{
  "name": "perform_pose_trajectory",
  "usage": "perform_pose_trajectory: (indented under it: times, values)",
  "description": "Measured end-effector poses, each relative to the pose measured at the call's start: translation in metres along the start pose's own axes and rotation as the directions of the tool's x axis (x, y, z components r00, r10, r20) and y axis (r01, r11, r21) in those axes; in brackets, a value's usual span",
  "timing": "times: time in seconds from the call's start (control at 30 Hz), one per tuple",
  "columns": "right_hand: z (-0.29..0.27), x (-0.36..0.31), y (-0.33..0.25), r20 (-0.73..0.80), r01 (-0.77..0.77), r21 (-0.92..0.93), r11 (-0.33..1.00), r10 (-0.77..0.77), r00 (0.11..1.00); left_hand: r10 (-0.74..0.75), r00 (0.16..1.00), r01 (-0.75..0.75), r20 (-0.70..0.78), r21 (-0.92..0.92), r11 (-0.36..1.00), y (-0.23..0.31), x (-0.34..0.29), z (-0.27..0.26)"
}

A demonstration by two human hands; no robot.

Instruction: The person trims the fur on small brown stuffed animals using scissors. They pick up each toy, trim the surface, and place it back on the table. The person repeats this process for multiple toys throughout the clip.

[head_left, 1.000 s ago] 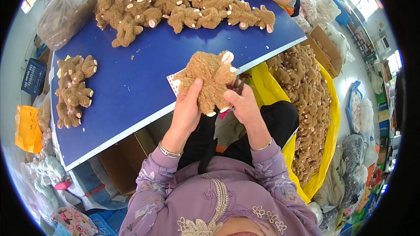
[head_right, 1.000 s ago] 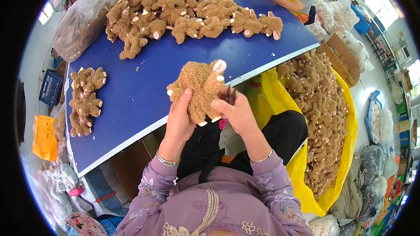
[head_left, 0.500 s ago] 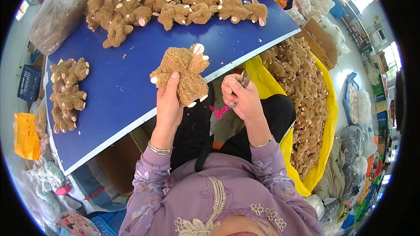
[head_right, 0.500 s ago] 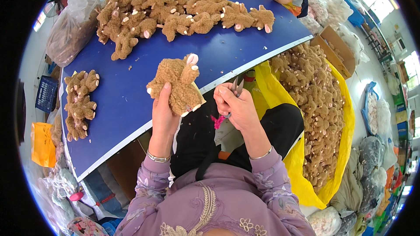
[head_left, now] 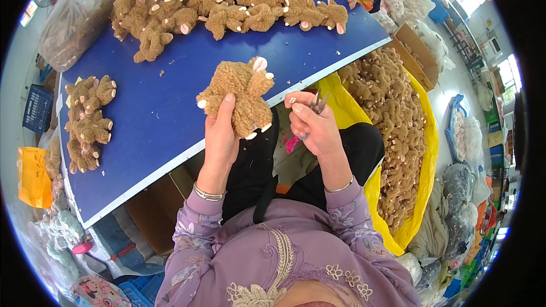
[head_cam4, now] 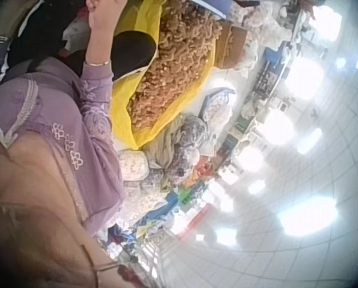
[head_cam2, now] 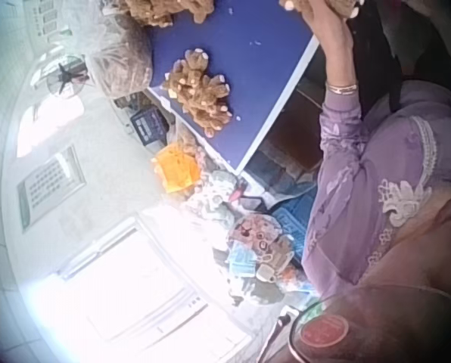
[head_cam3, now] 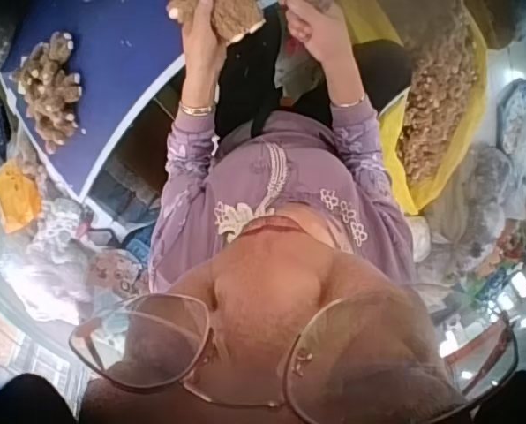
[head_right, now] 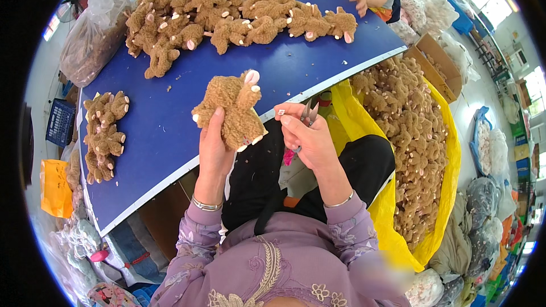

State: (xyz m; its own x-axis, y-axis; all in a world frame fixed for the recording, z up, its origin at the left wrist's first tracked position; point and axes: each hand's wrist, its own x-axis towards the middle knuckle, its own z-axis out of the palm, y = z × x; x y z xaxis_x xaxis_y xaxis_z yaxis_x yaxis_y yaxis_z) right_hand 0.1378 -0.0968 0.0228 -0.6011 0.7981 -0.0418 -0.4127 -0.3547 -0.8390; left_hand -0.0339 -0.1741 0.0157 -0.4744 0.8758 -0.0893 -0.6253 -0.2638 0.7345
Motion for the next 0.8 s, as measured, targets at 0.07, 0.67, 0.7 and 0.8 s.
perform_pose_trajectory:
  times: [0.07,0.67,0.7,0.8]
  values:
    - [-0.004,0.001,0.003,0.000,-0.002,-0.017,1.000,0.002,1.000,0.001,1.000,-0.001,0.003,0.003,1.000,-0.001,0.000,0.000]
    - [0.029,-0.008,-0.017,-0.086,0.026,-0.275,0.961,-0.051,0.995,0.036,0.999,-0.035,-0.009,0.067,0.997,-0.004,-0.002,0.004]
    - [0.034,-0.010,-0.017,-0.059,0.059,-0.349,0.935,-0.085,0.995,0.051,0.999,-0.051,0.004,0.076,0.996,-0.006,-0.003,0.005]
    - [0.046,-0.009,-0.016,-0.016,0.119,-0.463,0.879,-0.142,0.990,0.077,0.996,-0.080,0.035,0.096,0.992,-0.008,-0.005,0.009]
